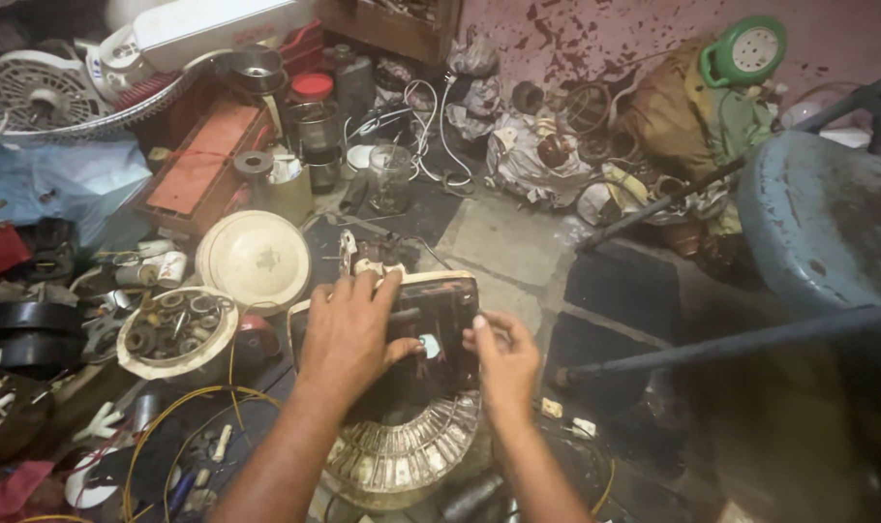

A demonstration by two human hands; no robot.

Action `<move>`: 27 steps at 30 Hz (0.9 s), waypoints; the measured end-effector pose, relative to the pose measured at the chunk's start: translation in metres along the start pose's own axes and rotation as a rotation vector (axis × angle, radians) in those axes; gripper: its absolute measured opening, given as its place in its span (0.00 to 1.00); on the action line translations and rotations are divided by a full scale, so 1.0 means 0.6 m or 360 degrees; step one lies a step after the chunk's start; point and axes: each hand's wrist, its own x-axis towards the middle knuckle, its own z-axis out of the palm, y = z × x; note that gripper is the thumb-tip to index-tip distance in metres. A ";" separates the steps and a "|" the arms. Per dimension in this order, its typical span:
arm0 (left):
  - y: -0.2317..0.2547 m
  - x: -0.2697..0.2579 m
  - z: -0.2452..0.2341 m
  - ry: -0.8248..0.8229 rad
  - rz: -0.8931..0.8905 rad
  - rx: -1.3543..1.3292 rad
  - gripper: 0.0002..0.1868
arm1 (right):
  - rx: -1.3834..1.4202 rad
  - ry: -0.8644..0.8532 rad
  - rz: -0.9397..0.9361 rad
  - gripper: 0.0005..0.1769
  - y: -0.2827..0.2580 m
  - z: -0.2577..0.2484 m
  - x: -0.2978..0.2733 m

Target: The person reassembles the motor housing of a fan on the floor, fitting two plastic casing parts together and securing them with a screwdriver.

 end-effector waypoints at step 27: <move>-0.020 -0.006 0.038 0.0188 0.0162 0.0034 0.44 | 0.0130 -0.0483 0.0457 0.05 -0.053 -0.009 0.088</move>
